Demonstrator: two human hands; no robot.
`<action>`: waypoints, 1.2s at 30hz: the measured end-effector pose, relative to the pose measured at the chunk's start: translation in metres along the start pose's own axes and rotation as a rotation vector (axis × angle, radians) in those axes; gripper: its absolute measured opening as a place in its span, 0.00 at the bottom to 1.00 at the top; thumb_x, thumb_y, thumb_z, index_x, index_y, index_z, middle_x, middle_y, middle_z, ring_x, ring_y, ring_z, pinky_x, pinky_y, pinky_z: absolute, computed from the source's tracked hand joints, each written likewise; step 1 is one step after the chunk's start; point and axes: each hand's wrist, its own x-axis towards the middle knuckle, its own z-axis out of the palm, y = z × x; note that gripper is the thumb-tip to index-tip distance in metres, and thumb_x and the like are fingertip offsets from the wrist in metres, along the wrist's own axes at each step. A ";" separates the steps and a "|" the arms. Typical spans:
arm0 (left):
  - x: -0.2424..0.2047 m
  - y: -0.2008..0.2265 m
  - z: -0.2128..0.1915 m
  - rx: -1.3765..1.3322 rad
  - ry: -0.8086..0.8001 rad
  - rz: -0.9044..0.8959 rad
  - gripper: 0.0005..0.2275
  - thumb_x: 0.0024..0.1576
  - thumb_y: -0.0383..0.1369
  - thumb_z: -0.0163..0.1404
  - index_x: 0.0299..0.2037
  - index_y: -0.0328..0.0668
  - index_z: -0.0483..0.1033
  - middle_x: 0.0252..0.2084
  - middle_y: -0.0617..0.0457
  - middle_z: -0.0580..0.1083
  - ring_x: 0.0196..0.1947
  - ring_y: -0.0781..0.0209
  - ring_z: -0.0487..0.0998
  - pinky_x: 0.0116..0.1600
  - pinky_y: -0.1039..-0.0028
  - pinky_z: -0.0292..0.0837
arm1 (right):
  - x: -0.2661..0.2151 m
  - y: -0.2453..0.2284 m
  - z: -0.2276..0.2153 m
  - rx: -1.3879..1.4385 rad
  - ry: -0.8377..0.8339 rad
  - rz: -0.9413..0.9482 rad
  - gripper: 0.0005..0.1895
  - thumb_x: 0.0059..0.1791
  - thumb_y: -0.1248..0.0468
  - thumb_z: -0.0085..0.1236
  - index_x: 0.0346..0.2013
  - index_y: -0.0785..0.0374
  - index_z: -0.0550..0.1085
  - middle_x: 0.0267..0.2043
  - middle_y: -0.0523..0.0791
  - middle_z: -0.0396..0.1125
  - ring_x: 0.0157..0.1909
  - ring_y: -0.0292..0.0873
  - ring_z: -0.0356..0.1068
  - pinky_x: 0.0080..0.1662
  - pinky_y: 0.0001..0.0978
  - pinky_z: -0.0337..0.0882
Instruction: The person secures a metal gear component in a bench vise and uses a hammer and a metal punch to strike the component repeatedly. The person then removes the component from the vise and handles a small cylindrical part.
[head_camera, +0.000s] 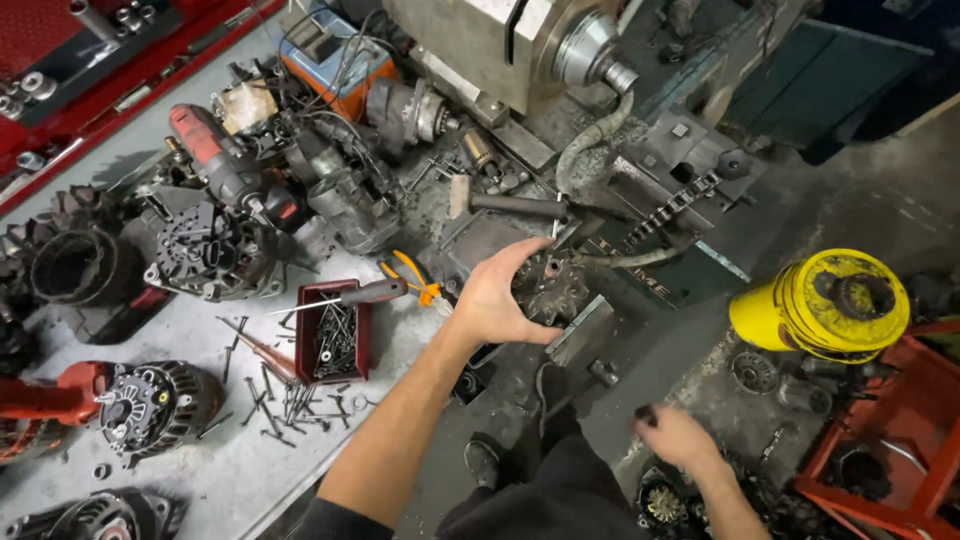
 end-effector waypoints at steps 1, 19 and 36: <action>-0.001 0.001 -0.001 -0.002 0.000 0.007 0.46 0.31 0.44 0.71 0.65 0.42 0.68 0.61 0.42 0.74 0.60 0.44 0.76 0.66 0.62 0.71 | -0.010 -0.019 -0.019 -0.081 0.082 0.023 0.22 0.46 0.47 0.56 0.49 0.56 0.79 0.46 0.53 0.77 0.53 0.56 0.75 0.54 0.47 0.75; -0.006 -0.003 0.010 -0.026 0.104 0.130 0.32 0.32 0.41 0.70 0.48 0.42 0.74 0.59 0.42 0.75 0.62 0.42 0.76 0.75 0.54 0.64 | -0.094 -0.242 -0.119 0.129 0.704 -0.458 0.53 0.29 0.47 0.76 0.60 0.67 0.64 0.57 0.55 0.68 0.57 0.58 0.69 0.53 0.49 0.71; -0.003 0.007 -0.001 0.001 0.034 0.065 0.42 0.32 0.42 0.70 0.60 0.44 0.67 0.55 0.44 0.74 0.57 0.43 0.76 0.61 0.62 0.73 | -0.086 -0.220 -0.112 0.265 0.601 -0.365 0.60 0.29 0.48 0.78 0.69 0.62 0.58 0.67 0.53 0.61 0.65 0.54 0.64 0.58 0.44 0.67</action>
